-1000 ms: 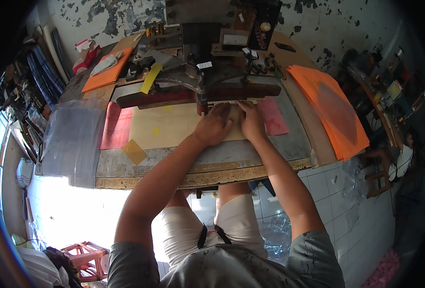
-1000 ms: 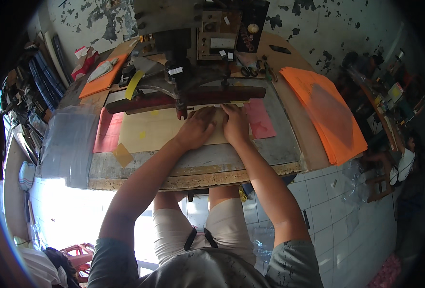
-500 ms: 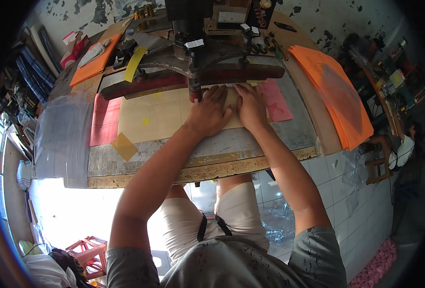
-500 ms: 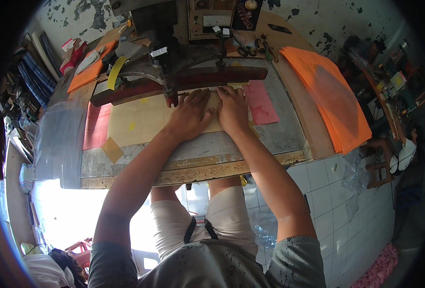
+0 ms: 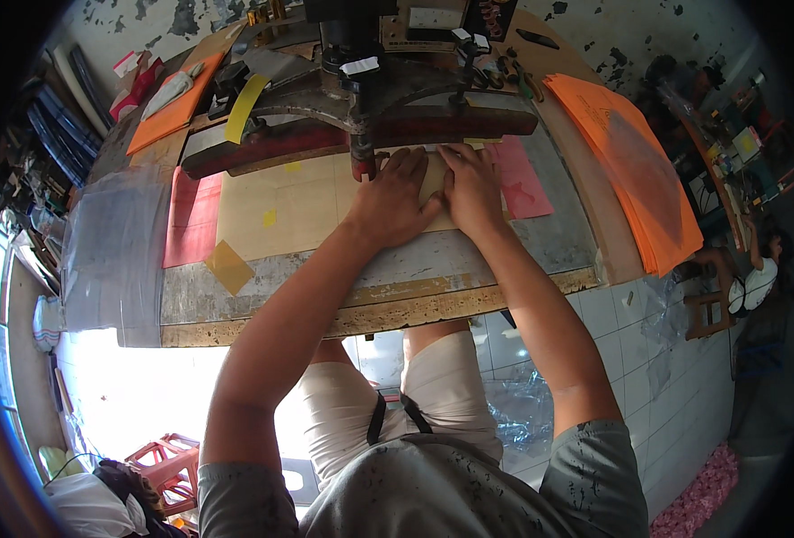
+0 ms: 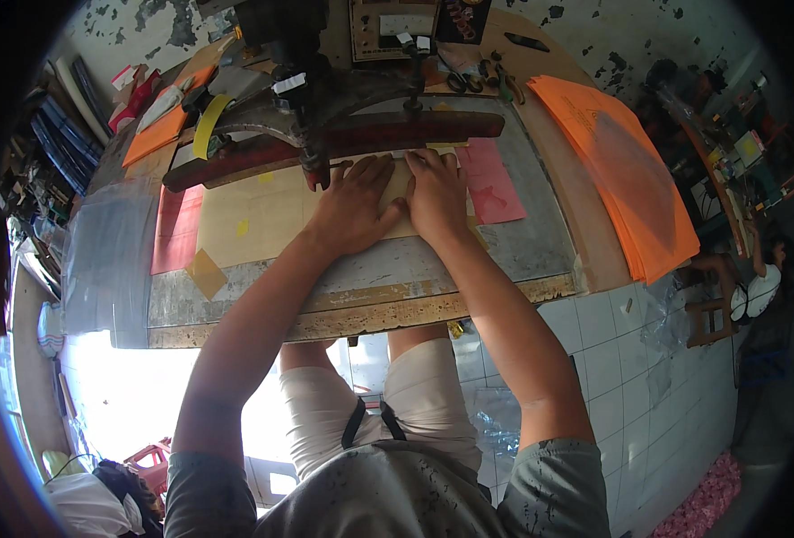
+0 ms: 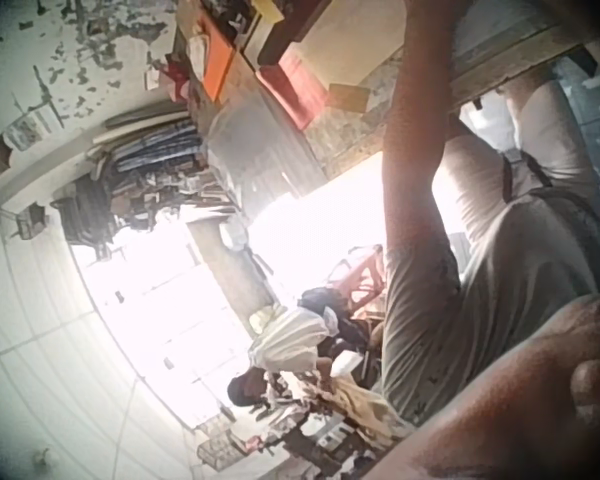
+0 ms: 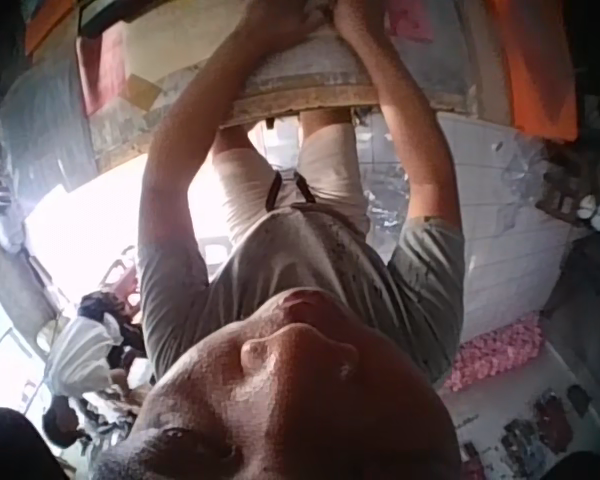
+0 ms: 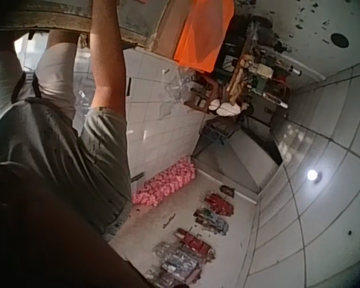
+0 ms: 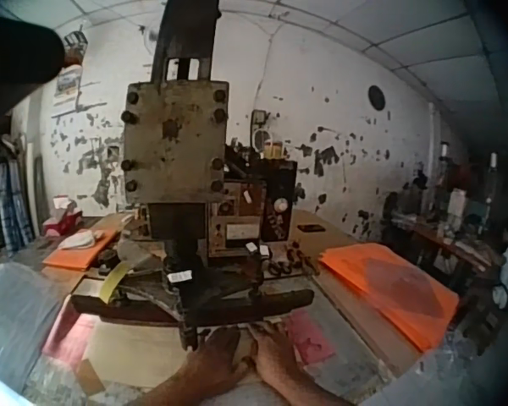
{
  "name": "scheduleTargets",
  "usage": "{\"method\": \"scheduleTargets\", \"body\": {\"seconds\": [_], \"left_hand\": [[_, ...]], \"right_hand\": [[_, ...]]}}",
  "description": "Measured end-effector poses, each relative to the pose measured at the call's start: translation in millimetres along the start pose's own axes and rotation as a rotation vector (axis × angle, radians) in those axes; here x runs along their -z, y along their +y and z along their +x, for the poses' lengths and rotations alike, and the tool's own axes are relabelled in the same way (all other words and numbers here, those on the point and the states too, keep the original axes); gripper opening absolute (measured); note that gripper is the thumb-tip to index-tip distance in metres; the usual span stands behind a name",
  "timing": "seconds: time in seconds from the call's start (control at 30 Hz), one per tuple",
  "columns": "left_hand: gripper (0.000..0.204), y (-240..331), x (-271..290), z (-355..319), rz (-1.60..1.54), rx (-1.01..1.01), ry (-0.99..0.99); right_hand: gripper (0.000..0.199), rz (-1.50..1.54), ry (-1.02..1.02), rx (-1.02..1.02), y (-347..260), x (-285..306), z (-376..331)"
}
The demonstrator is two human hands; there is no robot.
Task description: The person places and positions small metal blocks on a template on the work table, then aligns materials by hand beneath the press mechanism.
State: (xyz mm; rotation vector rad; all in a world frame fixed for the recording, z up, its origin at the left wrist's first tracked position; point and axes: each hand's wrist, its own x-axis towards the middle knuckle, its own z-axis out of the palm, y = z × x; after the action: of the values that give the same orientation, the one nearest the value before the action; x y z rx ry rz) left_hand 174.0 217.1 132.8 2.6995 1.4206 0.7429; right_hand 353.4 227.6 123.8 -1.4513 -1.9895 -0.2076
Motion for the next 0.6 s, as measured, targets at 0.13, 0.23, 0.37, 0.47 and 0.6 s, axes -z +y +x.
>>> {"method": "scheduleTargets", "body": {"seconds": [0.13,0.23,0.37,0.47,0.6], "left_hand": [[0.074,0.6,0.4,0.1,0.023,-0.011,0.004],[0.073,4.2,2.2,-0.5,-0.012,0.021,-0.016],[0.073,0.8,0.6,-2.3,0.034,0.01,0.0],[0.073,-2.2,-0.5,-1.0,-0.006,-0.053,0.015],[0.073,-3.3,-1.5,-0.1,-0.013,-0.061,-0.032]], "right_hand": [[0.042,-0.017,-0.006,0.002,0.6,0.2,1.0],[0.041,-0.025,-0.02,-0.006,-0.5,1.5,1.0],[0.041,-0.027,-0.035,-0.004,-2.6,2.0,1.1],[0.04,-0.024,-0.023,-0.009,0.0,-0.4,0.7],[0.039,-0.029,0.018,-0.095,3.7,-7.2,-0.7]]}}
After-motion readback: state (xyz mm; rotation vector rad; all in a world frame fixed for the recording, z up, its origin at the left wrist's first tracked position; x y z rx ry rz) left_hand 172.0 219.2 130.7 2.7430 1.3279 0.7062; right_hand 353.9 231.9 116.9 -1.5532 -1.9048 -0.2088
